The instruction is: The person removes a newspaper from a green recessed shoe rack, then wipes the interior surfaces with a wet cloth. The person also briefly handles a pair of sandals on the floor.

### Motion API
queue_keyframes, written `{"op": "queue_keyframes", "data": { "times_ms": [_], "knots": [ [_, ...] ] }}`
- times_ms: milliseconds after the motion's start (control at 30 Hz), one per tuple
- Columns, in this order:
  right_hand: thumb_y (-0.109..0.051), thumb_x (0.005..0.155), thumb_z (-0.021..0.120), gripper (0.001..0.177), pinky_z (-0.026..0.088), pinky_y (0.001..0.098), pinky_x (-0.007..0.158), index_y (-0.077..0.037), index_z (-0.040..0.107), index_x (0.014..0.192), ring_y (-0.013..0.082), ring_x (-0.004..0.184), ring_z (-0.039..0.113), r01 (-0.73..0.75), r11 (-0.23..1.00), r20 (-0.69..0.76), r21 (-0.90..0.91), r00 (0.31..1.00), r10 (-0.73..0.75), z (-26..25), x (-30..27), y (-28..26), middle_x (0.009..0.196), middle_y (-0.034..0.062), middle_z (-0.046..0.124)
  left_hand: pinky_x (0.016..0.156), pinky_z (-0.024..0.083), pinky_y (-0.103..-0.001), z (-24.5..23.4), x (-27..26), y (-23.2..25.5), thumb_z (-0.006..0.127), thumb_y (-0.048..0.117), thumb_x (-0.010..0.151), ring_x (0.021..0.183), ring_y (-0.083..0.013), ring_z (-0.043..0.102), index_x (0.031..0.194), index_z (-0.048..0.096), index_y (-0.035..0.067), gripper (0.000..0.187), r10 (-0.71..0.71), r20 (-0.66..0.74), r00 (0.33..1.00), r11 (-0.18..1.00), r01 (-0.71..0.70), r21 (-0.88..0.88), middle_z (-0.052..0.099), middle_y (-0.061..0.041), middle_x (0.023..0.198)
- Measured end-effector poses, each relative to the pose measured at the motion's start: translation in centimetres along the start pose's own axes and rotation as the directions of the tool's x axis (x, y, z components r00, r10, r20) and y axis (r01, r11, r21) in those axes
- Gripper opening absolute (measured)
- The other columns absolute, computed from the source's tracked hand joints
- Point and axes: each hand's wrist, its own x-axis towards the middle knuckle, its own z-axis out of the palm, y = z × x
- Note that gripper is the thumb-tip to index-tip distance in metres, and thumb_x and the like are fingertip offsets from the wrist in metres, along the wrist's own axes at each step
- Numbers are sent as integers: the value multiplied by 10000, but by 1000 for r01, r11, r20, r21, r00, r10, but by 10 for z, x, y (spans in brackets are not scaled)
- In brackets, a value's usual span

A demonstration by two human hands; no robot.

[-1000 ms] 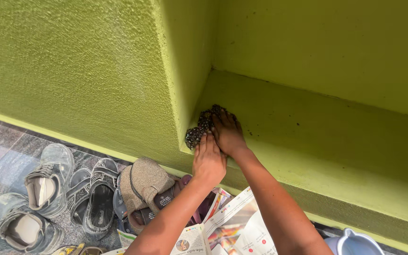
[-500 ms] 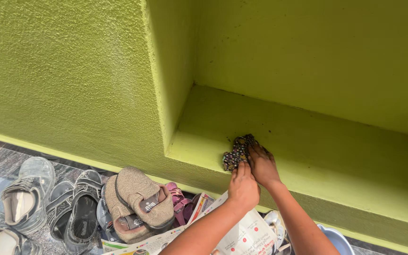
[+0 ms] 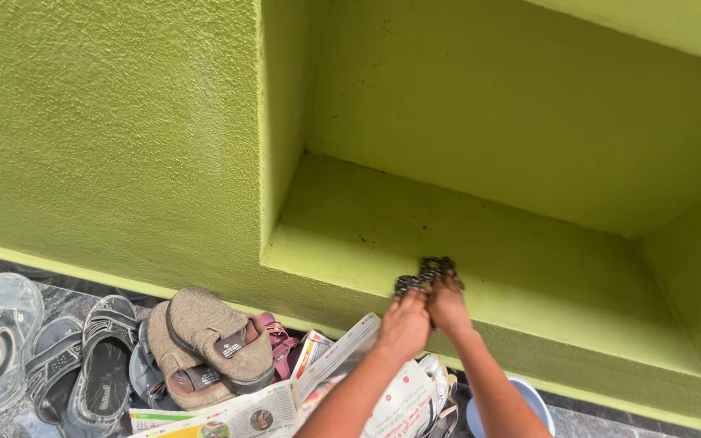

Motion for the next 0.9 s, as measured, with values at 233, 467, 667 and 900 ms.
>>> {"op": "queue_keyframes", "data": {
  "times_ms": [233,467,667,900],
  "knots": [
    [-194,965,539,497,247,514,1222,47,521,1399,497,1442,339,269,919,5,289,959,-283,23,82,-104,1529,330,412,1127,338,-536,-60,18,-63,546,265,923,1379,-338,428,1311,633,-7,481,-320,-103,942,907,335,254,534,-195,1421],
    [-167,1049,372,461,317,423,1200,-5,481,1466,414,1429,392,177,942,147,283,963,-225,-2,137,-15,1564,237,408,1219,165,-521,0,105,-16,495,327,978,1501,-400,246,1532,378,38,636,-457,108,883,873,422,243,334,-203,1594],
    [-73,903,468,540,321,423,1203,-7,508,1437,387,1466,365,93,995,180,28,979,-97,-39,105,175,1589,224,387,1231,53,-474,82,140,110,376,364,1029,1529,-347,89,1576,179,17,677,-293,388,874,955,290,68,147,-181,1652],
    [-124,929,476,586,350,444,1173,-5,436,1502,385,1435,413,-130,979,153,-156,976,154,-88,44,267,1599,221,385,1255,115,-449,136,150,184,464,317,1000,1548,-341,168,1579,271,-12,694,-108,356,928,985,147,-84,241,-171,1667]
  ]
}}
